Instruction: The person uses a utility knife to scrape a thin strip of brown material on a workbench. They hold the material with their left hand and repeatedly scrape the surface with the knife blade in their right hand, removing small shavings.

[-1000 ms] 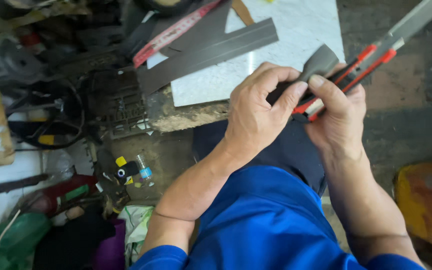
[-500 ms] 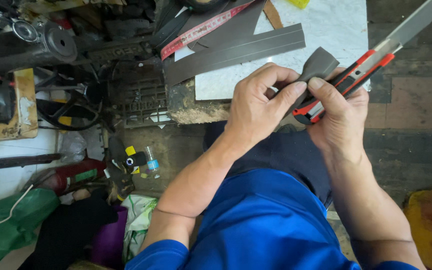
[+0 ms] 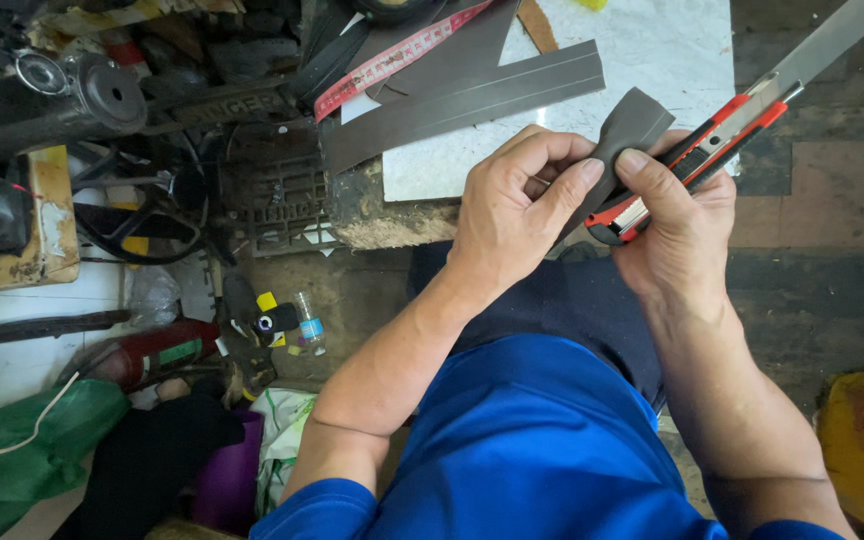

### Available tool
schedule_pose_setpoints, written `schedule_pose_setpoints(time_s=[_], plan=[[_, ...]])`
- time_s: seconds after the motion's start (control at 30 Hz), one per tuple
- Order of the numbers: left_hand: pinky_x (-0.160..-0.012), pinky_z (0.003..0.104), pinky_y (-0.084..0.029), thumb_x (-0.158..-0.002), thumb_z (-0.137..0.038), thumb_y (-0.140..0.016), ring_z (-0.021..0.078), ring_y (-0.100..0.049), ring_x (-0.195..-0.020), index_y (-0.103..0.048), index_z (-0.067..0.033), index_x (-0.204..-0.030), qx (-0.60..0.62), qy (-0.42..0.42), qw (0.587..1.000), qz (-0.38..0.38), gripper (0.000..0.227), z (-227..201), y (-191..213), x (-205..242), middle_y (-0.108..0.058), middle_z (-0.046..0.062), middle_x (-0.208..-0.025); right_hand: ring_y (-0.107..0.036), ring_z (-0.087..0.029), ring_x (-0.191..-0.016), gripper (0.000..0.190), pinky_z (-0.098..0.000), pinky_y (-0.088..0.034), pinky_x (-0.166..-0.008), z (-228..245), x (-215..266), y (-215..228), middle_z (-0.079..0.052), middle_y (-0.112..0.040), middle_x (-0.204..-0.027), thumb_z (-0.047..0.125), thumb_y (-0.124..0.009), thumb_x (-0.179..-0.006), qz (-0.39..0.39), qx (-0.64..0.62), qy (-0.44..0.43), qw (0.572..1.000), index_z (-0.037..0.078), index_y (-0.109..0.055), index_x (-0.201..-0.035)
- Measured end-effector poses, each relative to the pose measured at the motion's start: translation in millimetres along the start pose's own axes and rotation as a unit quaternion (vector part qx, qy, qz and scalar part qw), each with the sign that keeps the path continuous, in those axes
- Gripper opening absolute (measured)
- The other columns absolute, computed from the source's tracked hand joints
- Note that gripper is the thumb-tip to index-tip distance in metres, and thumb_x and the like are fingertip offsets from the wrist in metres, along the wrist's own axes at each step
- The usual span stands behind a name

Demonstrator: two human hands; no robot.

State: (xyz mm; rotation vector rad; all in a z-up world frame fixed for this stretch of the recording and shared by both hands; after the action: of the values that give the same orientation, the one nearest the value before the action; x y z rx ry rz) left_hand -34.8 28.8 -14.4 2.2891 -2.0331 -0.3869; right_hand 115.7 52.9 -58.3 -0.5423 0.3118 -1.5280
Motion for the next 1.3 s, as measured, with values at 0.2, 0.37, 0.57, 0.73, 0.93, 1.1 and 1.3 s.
schedule_pose_setpoints(time_s=[0.2, 0.37, 0.57, 0.73, 0.93, 1.1, 1.3], plan=[[-0.071, 0.024, -0.061, -0.097, -0.02, -0.067, 0.011, -0.068, -0.08, -0.068, -0.0115, -0.109, -0.013, -0.038, 0.999, -0.007, 0.015, -7, 0, 1, -0.067, 0.0, -0.099, -0.061, -0.013, -0.07, 0.02, -0.0251, -0.053, -0.069, 4, -1, -2, -0.001, -0.062, -0.077, 0.005, -0.076, -0.086, 0.008, -0.013, 0.012, 1.0, 0.012, -0.059, -0.08], [-0.076, 0.023, -0.06, -0.095, -0.018, -0.073, 0.0108, -0.067, -0.083, -0.067, -0.0159, -0.117, -0.043, -0.038, 0.998, -0.032, 0.023, -16, 2, 8, -0.066, -0.001, -0.1, -0.064, -0.016, -0.071, 0.017, -0.0271, -0.056, -0.07, 2, -1, 0, -0.003, -0.065, -0.078, 0.005, -0.075, -0.087, 0.003, -0.037, -0.018, 0.999, 0.01, -0.06, -0.08], [-0.079, 0.028, -0.055, -0.096, -0.019, -0.075, 0.0145, -0.065, -0.085, -0.068, -0.0132, -0.118, -0.086, -0.097, 0.99, -0.057, 0.024, -15, 1, 10, -0.069, 0.002, -0.103, -0.064, -0.016, -0.071, 0.015, -0.0265, -0.057, -0.072, -6, -2, 1, -0.004, -0.065, -0.079, 0.003, -0.075, -0.088, 0.004, -0.072, -0.024, 0.997, 0.008, -0.062, -0.082], [-0.083, 0.032, -0.056, -0.097, -0.019, -0.07, 0.0198, -0.07, -0.091, -0.068, -0.0091, -0.108, -0.079, -0.121, 0.987, -0.065, 0.015, -21, 3, 8, -0.069, 0.005, -0.1, -0.06, -0.012, -0.069, 0.016, -0.0235, -0.051, -0.068, -4, 0, -4, -0.001, -0.062, -0.077, 0.004, -0.075, -0.089, 0.013, -0.049, -0.009, 0.999, 0.01, -0.061, -0.082], [-0.087, 0.033, -0.057, -0.099, -0.019, -0.066, 0.0224, -0.07, -0.094, -0.067, -0.0063, -0.107, -0.083, -0.129, 0.985, -0.074, 0.015, -17, 2, 8, -0.067, 0.006, -0.099, -0.057, -0.012, -0.066, 0.019, -0.0246, -0.05, -0.065, -5, -1, -5, -0.001, -0.06, -0.075, 0.005, -0.076, -0.088, 0.015, -0.033, -0.004, 0.999, 0.011, -0.06, -0.081], [-0.085, 0.033, -0.056, -0.099, -0.017, -0.066, 0.0227, -0.069, -0.093, -0.066, -0.0057, -0.106, -0.086, -0.138, 0.983, -0.084, 0.013, -22, 4, 10, -0.067, 0.006, -0.098, -0.056, -0.012, -0.067, 0.02, -0.0246, -0.049, -0.066, -3, 0, -9, 0.0, -0.058, -0.073, 0.005, -0.075, -0.089, 0.021, -0.029, 0.001, 0.999, 0.011, -0.059, -0.08], [-0.086, 0.034, -0.057, -0.101, -0.017, -0.066, 0.0236, -0.069, -0.094, -0.066, -0.0065, -0.109, -0.086, -0.147, 0.982, -0.082, 0.014, -22, 5, 11, -0.067, 0.007, -0.099, -0.057, -0.012, -0.067, 0.019, -0.0247, -0.049, -0.066, -3, 0, -14, -0.001, -0.058, -0.075, 0.004, -0.074, -0.089, 0.024, -0.042, -0.001, 0.999, 0.01, -0.059, -0.08]])
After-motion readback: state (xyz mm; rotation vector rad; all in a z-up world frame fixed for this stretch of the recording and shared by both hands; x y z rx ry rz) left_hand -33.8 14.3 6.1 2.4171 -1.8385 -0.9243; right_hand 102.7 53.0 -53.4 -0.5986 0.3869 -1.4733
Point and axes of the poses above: each hand's wrist, its own x-axis away from the middle knuckle, its own y-axis out of the back of the hand, z = x × y, the point moved 7 cm from there along -x, towards the middle knuckle
